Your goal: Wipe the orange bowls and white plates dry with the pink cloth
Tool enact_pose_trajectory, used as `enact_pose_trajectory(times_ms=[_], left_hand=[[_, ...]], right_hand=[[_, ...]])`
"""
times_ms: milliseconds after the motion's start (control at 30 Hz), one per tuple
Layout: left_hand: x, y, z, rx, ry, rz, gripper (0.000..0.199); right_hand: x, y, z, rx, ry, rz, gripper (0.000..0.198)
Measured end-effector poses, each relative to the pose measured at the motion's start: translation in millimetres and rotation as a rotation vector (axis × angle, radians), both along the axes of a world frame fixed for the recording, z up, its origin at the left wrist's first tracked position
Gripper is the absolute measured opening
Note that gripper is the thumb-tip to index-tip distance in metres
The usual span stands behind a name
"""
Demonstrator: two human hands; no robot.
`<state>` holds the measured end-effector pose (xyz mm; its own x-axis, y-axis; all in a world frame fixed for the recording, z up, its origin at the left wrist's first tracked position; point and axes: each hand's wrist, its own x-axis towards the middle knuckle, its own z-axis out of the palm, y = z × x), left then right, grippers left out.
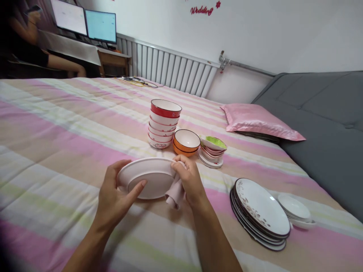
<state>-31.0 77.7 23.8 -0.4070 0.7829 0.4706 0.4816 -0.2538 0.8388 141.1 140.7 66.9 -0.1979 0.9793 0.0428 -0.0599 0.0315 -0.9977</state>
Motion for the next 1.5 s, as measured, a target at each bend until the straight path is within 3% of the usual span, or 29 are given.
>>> enact_pose_trajectory(times_ms=[133,400,533,667,833,900,1067,1233,1500], left_hand=[[1,0,1.7,0.091,0.077,0.012,0.048],[-2,0,-0.6,0.011,-0.158,0.032,0.046],[-1,0,-0.4,0.004,-0.194,0.048,0.046],[-1,0,0.3,-0.004,-0.196,0.053,0.045],[-2,0,0.0,0.015,-0.164,0.04,0.042],[-1,-1,-0.2,0.026,-0.178,0.036,0.041],[3,-2,1.8,0.012,-0.179,0.038,0.037],[3,-4,4.9,-0.031,-0.172,0.037,0.038],[-1,-4,8.9,-0.09,-0.116,-0.064,0.021]], right_hand=[[-2,3,-3,0.025,0.024,-0.019,0.022],[-5,9,-5,0.102,0.121,-0.193,0.019],[-5,10,-7,0.225,0.197,-0.268,0.01],[-6,8,-7,0.474,0.033,-0.276,0.009],[-5,0,-3,1.005,-0.421,-0.341,0.017],[-4,-3,-1,1.084,-0.543,-0.28,0.02],[-3,-8,3,1.122,-0.687,-0.275,0.015],[-4,-10,7,1.067,-0.713,-0.314,0.009],[-4,-11,7,0.971,-0.691,-0.332,0.006]])
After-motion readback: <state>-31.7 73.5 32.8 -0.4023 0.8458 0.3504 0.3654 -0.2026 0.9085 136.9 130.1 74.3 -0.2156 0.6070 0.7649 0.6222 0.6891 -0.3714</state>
